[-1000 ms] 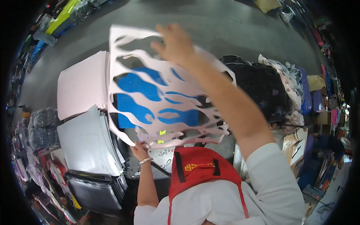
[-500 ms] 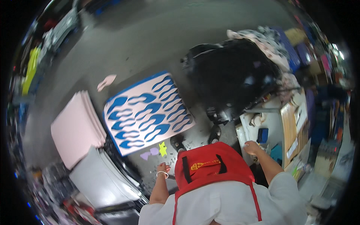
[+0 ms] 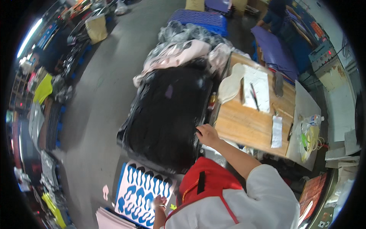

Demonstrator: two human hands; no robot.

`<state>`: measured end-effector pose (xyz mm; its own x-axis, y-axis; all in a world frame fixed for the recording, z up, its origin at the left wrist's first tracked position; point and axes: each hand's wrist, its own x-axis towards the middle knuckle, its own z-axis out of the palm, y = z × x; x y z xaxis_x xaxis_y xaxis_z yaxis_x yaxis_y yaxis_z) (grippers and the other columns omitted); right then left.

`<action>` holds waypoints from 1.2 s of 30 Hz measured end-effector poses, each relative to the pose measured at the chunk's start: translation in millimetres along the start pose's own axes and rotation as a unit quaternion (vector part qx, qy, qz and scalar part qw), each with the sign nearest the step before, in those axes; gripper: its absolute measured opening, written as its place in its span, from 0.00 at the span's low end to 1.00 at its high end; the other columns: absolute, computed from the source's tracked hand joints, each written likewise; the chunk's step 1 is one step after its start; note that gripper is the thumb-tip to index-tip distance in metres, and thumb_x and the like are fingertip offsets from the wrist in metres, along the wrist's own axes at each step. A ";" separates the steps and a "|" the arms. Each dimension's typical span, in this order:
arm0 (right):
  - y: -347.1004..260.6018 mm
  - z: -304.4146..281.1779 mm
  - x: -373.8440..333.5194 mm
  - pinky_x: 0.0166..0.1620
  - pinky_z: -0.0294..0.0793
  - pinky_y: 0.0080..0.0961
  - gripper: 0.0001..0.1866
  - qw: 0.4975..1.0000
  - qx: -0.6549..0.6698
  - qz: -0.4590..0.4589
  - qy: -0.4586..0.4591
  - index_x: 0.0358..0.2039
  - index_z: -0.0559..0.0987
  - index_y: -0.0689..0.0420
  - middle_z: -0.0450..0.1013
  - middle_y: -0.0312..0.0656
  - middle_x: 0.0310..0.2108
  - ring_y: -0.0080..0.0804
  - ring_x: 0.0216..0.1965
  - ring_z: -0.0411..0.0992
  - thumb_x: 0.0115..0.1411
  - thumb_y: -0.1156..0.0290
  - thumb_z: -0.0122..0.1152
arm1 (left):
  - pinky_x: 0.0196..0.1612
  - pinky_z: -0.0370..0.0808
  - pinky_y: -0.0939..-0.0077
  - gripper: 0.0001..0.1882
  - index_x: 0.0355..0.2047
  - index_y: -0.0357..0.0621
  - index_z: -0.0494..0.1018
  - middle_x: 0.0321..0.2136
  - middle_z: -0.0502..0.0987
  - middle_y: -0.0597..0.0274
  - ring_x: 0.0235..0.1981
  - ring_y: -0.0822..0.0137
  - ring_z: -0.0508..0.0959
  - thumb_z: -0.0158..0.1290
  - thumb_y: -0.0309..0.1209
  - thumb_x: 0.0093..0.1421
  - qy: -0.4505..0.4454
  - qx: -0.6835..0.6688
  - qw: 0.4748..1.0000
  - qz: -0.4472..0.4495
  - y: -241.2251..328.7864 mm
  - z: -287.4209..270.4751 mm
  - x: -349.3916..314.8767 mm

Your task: The person places a sheet of material on a cutting machine, aligns a shoe-shaped template, and presses a button to cut the material. The person then removes the cut pieces and the template, stacks the cut pieces, and repeats the process with new sheets.

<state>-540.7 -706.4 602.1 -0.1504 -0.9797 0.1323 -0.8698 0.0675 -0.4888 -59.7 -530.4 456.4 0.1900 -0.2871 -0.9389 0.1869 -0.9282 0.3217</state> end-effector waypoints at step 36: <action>150.7 -19.7 33.7 0.36 0.81 0.34 0.11 0.953 0.017 -0.267 -0.143 0.34 0.78 0.61 0.74 0.49 0.32 0.42 0.31 0.75 0.54 0.69 0.52 | 0.41 0.73 0.67 0.33 0.57 0.46 0.60 0.45 0.69 0.60 0.43 0.67 0.72 0.60 0.28 0.51 -0.257 0.031 0.903 0.344 529.5 843.9 263.0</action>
<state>-686.1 -725.5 549.9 0.4481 -0.8840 0.1332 -0.7692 -0.4572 -0.4464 -724.1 -1297.0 276.2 -0.2347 -0.8572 -0.4584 0.1380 -0.4962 0.8572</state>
